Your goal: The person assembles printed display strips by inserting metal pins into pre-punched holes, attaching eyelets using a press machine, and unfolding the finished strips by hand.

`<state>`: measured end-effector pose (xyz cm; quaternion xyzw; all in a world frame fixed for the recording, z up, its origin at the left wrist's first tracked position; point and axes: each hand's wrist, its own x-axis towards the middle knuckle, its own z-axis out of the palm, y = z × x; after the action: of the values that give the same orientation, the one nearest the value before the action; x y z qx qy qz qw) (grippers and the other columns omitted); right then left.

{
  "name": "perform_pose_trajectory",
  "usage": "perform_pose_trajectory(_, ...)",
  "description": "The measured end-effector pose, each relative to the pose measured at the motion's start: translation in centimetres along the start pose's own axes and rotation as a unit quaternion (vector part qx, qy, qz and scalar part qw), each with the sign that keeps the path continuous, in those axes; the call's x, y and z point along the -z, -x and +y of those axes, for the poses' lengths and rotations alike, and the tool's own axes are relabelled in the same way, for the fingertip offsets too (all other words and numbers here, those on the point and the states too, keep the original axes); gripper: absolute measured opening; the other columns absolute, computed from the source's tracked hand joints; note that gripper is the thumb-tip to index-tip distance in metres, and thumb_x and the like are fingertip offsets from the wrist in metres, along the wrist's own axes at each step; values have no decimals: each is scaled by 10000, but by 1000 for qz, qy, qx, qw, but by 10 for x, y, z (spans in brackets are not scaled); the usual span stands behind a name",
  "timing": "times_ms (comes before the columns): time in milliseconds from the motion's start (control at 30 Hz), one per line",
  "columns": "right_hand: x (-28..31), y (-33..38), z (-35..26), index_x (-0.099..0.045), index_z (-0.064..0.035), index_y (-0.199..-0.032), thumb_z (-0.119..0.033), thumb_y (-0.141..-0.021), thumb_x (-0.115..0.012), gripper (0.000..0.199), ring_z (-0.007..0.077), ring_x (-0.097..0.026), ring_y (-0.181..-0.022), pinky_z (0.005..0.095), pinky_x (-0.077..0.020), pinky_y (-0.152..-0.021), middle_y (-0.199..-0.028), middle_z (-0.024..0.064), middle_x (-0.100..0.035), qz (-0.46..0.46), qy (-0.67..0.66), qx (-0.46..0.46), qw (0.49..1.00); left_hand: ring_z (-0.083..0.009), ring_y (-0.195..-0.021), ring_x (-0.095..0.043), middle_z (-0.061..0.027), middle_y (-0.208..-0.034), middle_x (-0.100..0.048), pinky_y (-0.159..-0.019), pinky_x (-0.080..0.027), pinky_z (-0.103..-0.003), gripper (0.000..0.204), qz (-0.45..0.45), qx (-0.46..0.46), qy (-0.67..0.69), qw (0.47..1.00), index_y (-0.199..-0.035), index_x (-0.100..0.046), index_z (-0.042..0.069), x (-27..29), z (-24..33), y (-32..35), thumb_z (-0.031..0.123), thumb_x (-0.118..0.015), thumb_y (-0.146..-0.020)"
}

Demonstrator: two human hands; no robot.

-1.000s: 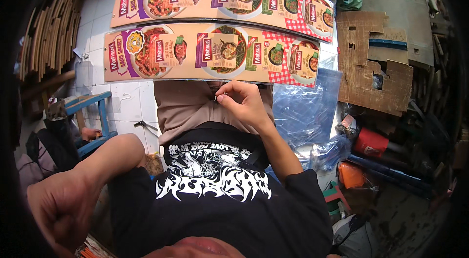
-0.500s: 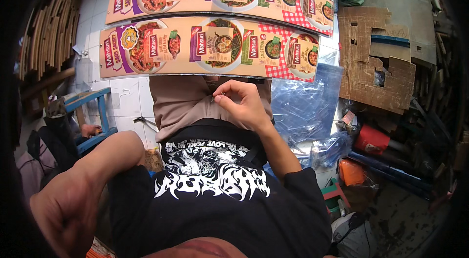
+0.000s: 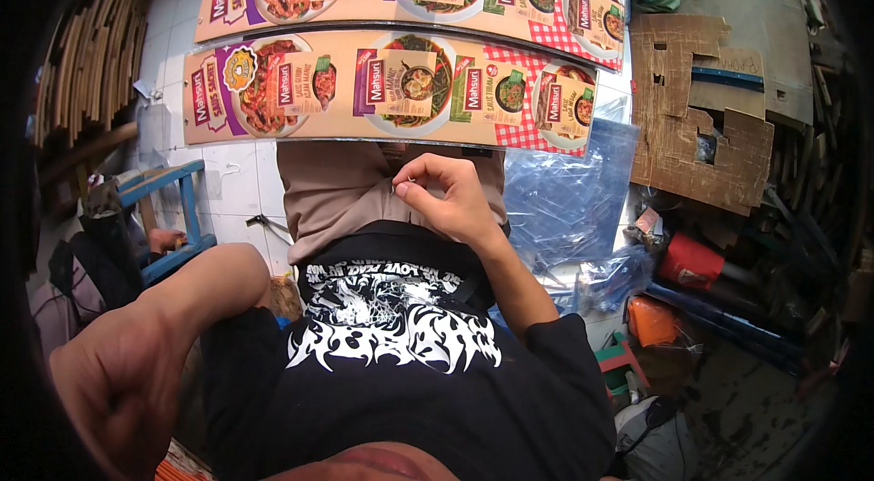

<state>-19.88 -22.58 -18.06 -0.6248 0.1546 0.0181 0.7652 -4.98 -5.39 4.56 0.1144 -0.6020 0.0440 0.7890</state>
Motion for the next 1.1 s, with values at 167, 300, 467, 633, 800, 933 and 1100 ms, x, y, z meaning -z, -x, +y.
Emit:
perform_pose_trajectory(167,-2,-3,-8,-657,33,-884,-16,-813,-658,86,76,-596,-761,228,-482,-711,-807,39,-659,-11,3,15,1000,-87,-419,-474,39,-466,-408,-638,-546,-242,386,-71,106,3,992,-501,-438,101,10,2,2,67,-558,-867)
perform_pose_trajectory(300,11,2,-30,-638,33,-921,25,-848,-620,75,82,-591,-761,219,-480,-712,-855,47,-623,18,73,118,990,-99,-431,-438,22,-573,-479,-533,-429,-267,510,-116,285,-217,927,-668,-552,112,50,11,26,571,-539,-890)
perform_pose_trajectory(467,66,-5,-55,-633,12,-1012,-114,-919,-630,156,58,-585,-748,194,-466,-685,-854,17,-632,266,79,161,947,-100,-752,-572,-61,-819,-623,-725,-455,-223,237,158,473,-543,675,-995,-646,-56,137,-4,95,162,-565,-949)
perform_pose_trajectory(633,159,-20,-61,-646,1,-970,-193,-939,-606,201,78,-571,-736,232,-478,-665,-830,27,-634,469,121,176,857,-229,-960,-639,-143,-1048,-669,-876,-475,-320,332,-31,418,-787,452,-1127,-646,-4,222,-3,130,221,-639,-884)
perform_pose_trajectory(800,205,-37,-51,-656,13,-980,-197,-925,-623,220,72,-573,-744,211,-461,-670,-853,34,-653,485,190,115,846,-247,-962,-642,-163,-1088,-659,-864,-486,-333,374,-84,454,-765,450,-1161,-627,-10,250,4,135,215,-658,-864)
perform_pose_trajectory(933,200,-47,-58,-677,25,-933,-190,-885,-638,224,110,-599,-699,287,-483,-662,-782,89,-679,528,294,74,793,-253,-961,-647,-172,-1083,-659,-834,-501,-335,391,-20,502,-736,454,-1157,-621,-34,254,2,137,204,-668,-850)
perform_pose_trajectory(1100,202,-51,-67,-674,26,-943,-174,-888,-626,214,113,-601,-702,284,-483,-657,-796,82,-682,537,345,28,770,-216,-941,-645,-173,-1060,-668,-811,-506,-312,401,49,537,-702,465,-1184,-600,-55,238,-8,130,179,-657,-863)
